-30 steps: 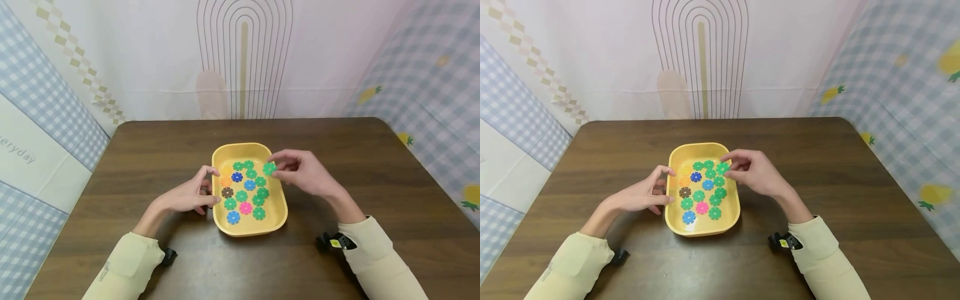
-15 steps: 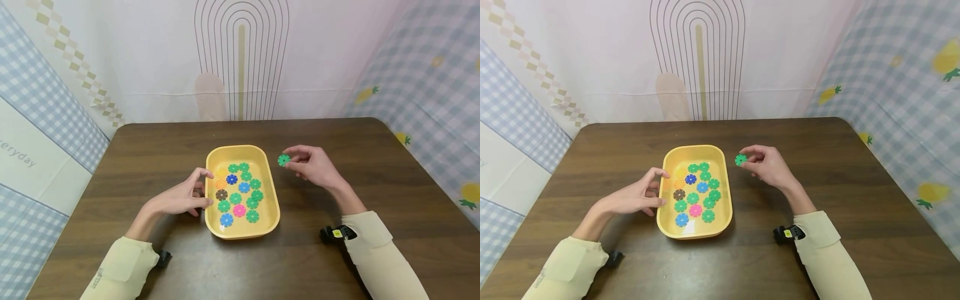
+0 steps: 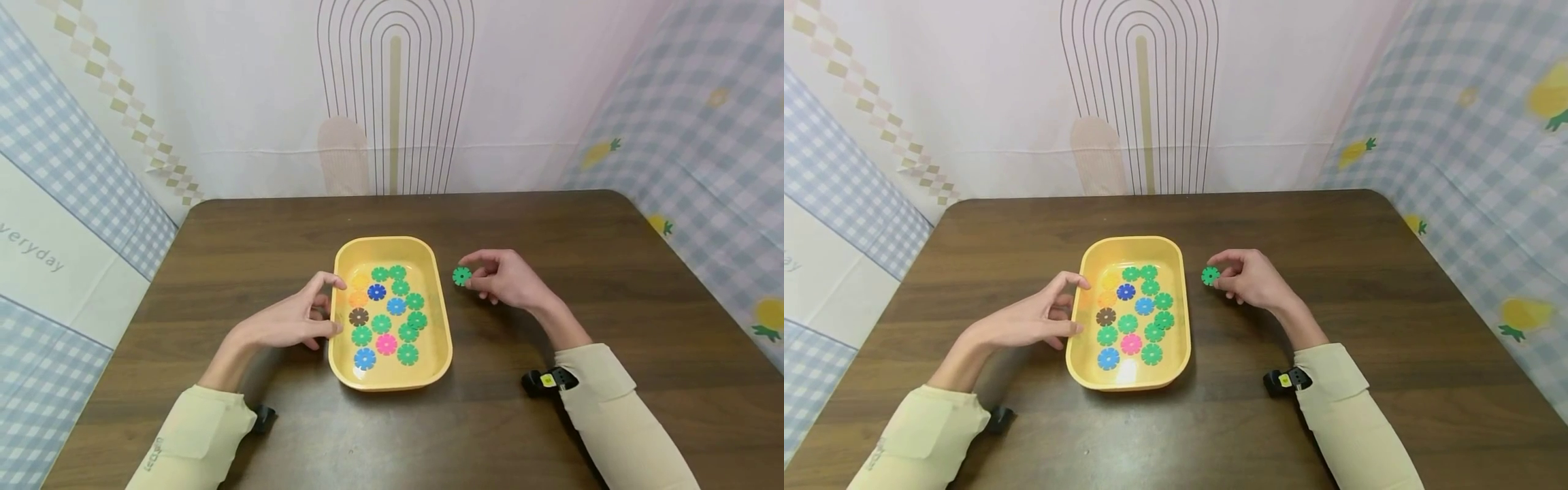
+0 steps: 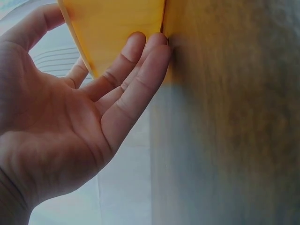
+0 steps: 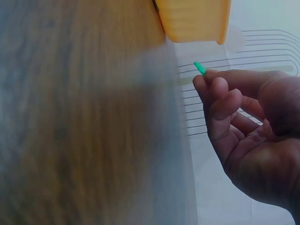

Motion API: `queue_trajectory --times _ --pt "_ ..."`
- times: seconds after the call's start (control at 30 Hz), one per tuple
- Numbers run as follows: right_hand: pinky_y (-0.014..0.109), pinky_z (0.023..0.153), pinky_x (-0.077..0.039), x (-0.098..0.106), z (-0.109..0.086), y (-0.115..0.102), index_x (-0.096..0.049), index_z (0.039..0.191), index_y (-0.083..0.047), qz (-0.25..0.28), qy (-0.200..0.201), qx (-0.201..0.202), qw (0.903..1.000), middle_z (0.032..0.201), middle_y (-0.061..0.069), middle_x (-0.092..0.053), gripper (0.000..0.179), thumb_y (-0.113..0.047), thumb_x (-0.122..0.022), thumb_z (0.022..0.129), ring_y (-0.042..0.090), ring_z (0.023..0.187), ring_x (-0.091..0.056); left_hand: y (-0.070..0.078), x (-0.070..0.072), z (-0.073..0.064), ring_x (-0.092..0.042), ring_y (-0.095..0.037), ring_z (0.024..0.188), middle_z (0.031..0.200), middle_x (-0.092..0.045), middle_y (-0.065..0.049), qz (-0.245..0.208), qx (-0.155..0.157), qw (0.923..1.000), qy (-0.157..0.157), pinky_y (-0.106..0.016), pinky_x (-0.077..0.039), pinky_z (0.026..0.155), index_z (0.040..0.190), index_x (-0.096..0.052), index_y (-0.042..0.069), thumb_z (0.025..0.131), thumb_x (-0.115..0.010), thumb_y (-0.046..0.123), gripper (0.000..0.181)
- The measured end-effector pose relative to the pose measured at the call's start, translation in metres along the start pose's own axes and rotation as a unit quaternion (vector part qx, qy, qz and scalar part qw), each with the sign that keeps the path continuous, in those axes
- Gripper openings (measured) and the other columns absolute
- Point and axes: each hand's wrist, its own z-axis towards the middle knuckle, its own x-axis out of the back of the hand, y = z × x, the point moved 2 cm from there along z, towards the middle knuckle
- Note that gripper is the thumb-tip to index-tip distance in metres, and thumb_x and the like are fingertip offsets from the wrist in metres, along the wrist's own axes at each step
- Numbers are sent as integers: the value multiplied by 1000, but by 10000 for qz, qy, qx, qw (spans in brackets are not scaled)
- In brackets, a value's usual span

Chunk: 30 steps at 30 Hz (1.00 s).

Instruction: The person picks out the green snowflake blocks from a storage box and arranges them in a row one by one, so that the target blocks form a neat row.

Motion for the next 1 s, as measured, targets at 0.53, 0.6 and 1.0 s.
queue_trajectory --times 0.53,0.6,1.0 --pt "31 55 -57 -14 5 5 -70 130 -1 -16 -512 30 9987 89 13 -74 33 -6 -72 98 19 63 -63 -6 8 -4 -70 -27 101 125 -57 -21 -212 -89 9992 -325 -45 -65 81 151 -22 21 98 -74 31 75" --pt "31 55 -57 -15 6 6 -71 129 -2 -1 -508 20 9987 88 13 -74 31 -6 -72 97 19 63 -63 -6 8 -4 -71 -27 100 125 -58 -22 -230 -89 9991 -332 -46 -65 81 151 -22 21 98 -74 30 74" --pt "31 56 -58 -18 10 10 -72 127 -1 87 -391 51 9992 90 14 -71 30 -4 -71 97 22 66 -63 -6 9 -4 -71 -27 100 124 -59 -21 -260 -81 9992 -294 -46 -65 81 151 -23 21 97 -74 29 75"
